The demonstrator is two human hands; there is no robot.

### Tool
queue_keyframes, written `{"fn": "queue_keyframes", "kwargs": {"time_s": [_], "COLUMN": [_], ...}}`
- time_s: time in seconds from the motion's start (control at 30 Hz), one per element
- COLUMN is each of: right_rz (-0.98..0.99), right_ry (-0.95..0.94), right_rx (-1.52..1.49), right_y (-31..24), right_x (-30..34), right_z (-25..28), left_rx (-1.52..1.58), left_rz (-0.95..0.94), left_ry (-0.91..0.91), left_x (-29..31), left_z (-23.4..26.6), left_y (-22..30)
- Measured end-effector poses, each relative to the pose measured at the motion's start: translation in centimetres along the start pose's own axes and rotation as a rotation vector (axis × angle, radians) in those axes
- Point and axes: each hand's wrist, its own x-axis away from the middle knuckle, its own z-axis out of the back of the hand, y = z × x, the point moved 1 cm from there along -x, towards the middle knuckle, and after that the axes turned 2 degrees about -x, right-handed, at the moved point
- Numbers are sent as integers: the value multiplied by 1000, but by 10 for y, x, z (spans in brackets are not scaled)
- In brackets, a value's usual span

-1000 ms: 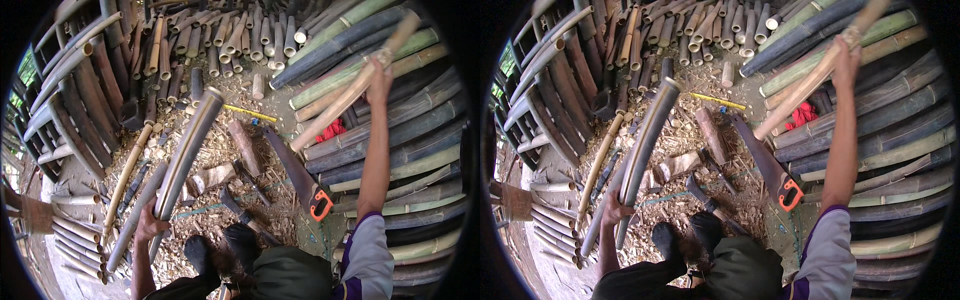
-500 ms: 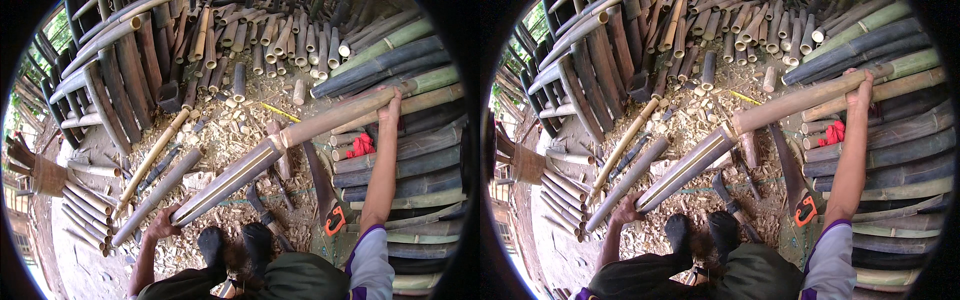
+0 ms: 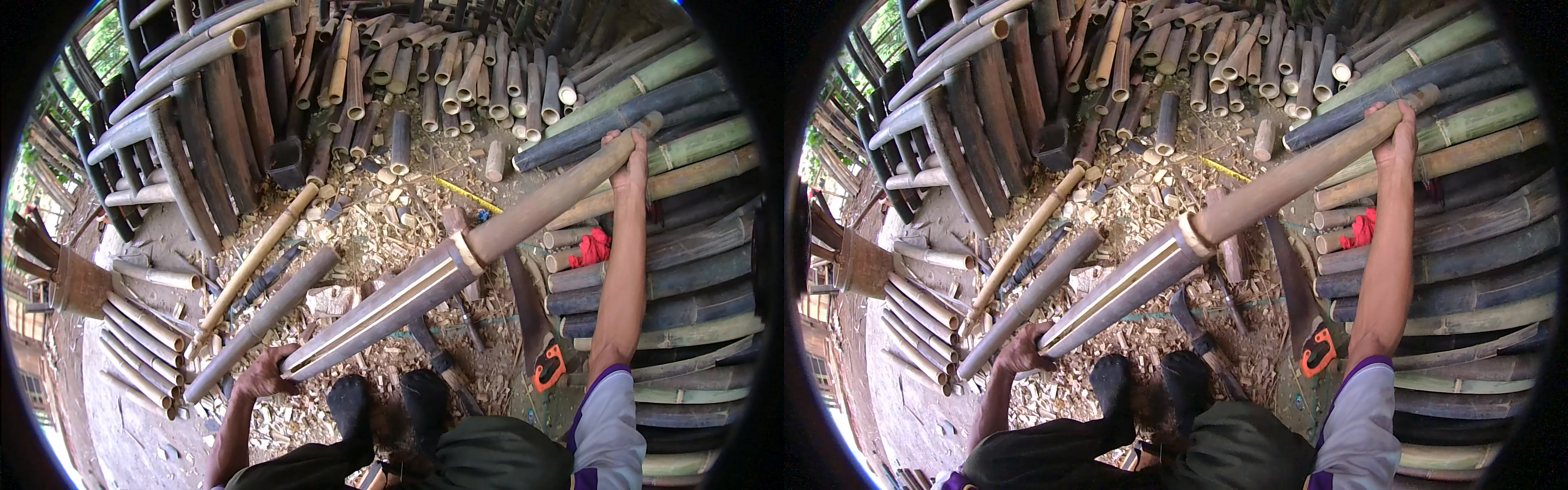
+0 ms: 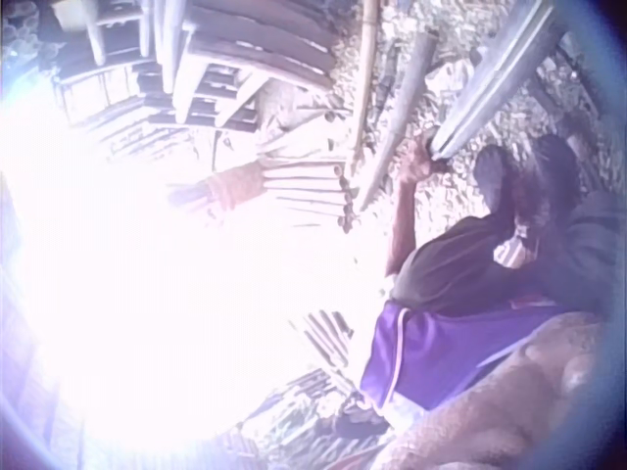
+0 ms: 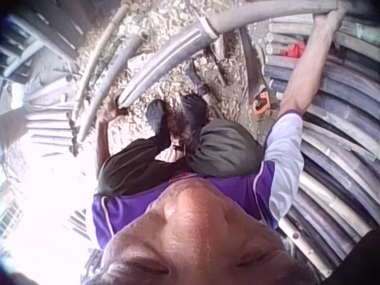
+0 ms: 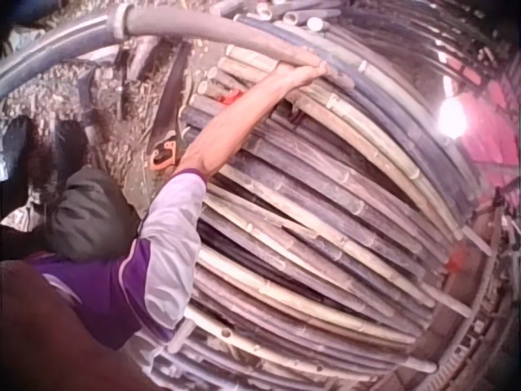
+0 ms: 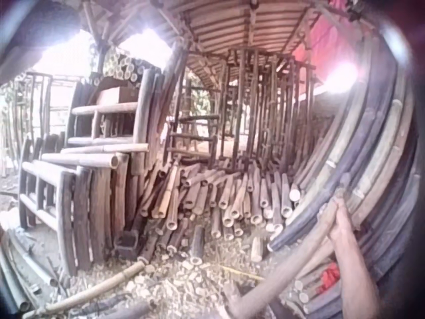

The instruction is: The person splits bamboo poles lengthwise using a knife and a wooden mallet. They position the bamboo on a support, strike the knife with the mallet to split the pole, and then set the finished pieces aside.

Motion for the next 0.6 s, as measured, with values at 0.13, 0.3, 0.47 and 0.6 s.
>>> {"fn": "queue_keyframes", "kwargs": {"time_s": [0.13, 0.3, 0.47, 0.6], "right_rz": [49, -55, -153, -330], "right_ry": [-86, -221, -353, -588], "right_rx": [4, -44, -66, -78], "right_y": [0, 3, 21, 57], "right_x": [23, 62, 88, 134], "right_z": [-40, -95, -109, -129], "left_rx": [-54, -35, 14, -14], "left_rz": [23, 17, 32, -45], "left_ry": [39, 12, 17, 4], "left_x": [-1, -2, -6, -15], "left_z": [-3, -4, -8, -10], "left_y": [4, 6, -8, 12]}}
